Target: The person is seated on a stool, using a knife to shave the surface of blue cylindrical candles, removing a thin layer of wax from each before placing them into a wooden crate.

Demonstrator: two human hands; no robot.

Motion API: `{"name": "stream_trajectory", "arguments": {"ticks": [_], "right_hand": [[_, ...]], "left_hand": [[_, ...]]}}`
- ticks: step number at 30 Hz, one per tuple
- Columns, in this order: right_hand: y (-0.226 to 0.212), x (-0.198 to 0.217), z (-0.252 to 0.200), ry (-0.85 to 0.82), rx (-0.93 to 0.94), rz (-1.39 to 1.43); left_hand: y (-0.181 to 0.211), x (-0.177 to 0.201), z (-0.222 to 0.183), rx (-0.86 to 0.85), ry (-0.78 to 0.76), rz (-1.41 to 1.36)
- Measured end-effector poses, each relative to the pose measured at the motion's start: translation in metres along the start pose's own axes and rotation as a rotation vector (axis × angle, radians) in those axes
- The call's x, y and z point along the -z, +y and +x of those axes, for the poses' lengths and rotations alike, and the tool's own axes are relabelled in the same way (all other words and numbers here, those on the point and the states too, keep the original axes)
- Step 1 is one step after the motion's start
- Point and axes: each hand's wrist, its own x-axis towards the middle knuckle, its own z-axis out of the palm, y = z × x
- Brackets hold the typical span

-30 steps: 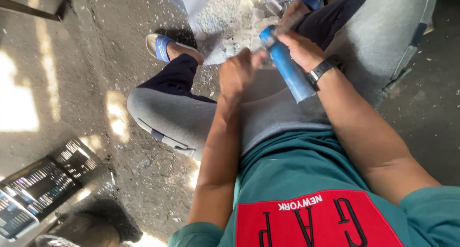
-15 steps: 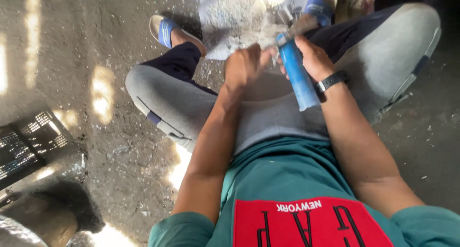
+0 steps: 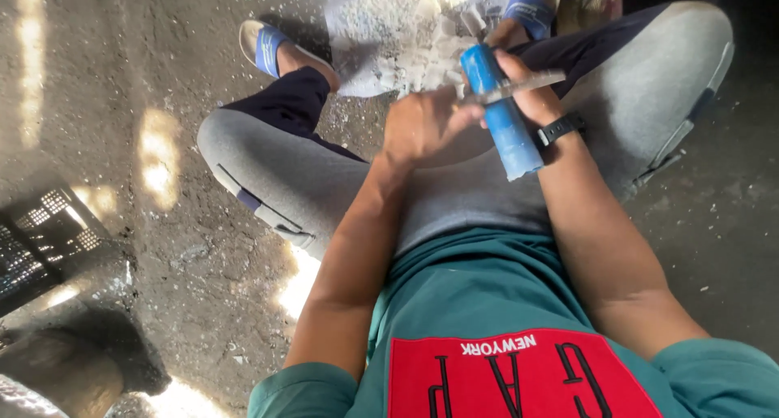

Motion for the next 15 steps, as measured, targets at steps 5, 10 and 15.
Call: {"name": "stream_trajectory", "arguments": {"ticks": [5, 10, 15], "right_hand": [[0.001, -0.008, -0.008, -0.157, 0.01, 0.116], [0.006, 0.009, 0.007, 0.123, 0.045, -0.172], [-0.009, -0.022, -0.019, 0.013, 0.051, 0.023]], "left_hand": [[-0.039, -0.015, -0.007, 0.36, -0.017, 0.045], [-0.002, -0.001, 0.001, -0.062, 0.01, -0.026], [-0.031, -0.006, 0.002, 0.463, -0.055, 0.08]]}}
